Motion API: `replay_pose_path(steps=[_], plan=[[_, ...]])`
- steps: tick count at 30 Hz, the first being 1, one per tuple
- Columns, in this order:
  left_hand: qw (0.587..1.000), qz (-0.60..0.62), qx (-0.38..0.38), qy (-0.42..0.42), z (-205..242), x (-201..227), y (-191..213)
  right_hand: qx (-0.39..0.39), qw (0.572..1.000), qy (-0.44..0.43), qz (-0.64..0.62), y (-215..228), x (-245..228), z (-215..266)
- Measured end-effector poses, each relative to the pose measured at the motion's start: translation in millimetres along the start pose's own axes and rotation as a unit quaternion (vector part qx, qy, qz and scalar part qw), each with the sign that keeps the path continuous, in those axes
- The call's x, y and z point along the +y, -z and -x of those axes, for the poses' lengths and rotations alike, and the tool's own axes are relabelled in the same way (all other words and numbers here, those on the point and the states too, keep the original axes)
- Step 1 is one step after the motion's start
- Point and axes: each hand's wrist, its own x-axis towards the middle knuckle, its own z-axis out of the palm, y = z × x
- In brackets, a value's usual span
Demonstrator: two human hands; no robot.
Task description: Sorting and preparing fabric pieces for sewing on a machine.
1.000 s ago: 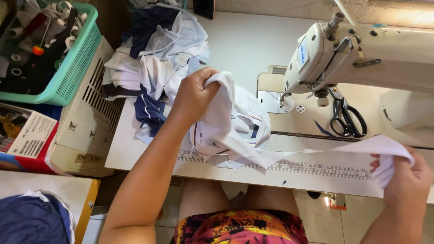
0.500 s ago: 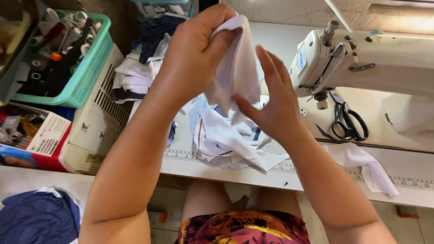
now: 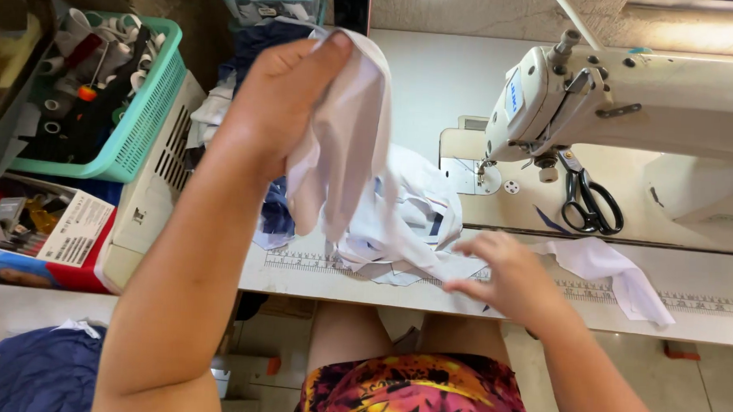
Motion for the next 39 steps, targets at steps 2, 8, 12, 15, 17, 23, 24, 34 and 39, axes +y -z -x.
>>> replay_pose_path(steps=[2,8,12,15,17,23,24,34,39], plan=[[0.999,0.004,0.046,0.022,0.2,6.4,2.1,-0.065,0.991,-0.046,0.106,-21.4,16.1,16.4],[0.996,0.031,0.051,-0.07,-10.3,16.2,3.7,0.123,0.955,0.123,-0.239,-12.6,48.4,39.6],[0.99,0.007,0.028,-0.137,-6.7,27.3,-1.2,0.278,0.776,0.144,-0.547,31.6,140.9,86.3],[0.992,0.029,0.021,-0.12,-9.7,24.3,-8.7,0.437,0.812,0.045,-0.383,65.4,222.4,100.5],[0.993,0.077,0.027,-0.08,-13.3,18.8,-14.9,0.519,0.835,-0.056,-0.175,74.1,246.3,95.5],[1.0,-0.009,-0.02,0.011,-20.9,-10.1,-28.3,0.503,0.841,0.07,0.186,47.8,175.4,69.8],[0.999,-0.034,-0.029,0.022,-18.6,-10.7,-30.9,0.554,0.805,0.095,0.188,42.4,161.4,67.0],[0.947,-0.284,-0.082,0.127,14.0,10.4,-72.5,0.322,0.922,0.208,-0.051,54.5,-64.8,-29.6],[0.904,-0.406,-0.13,0.01,26.0,0.2,-44.1,0.326,0.917,0.17,-0.155,67.5,-38.4,-62.2]])
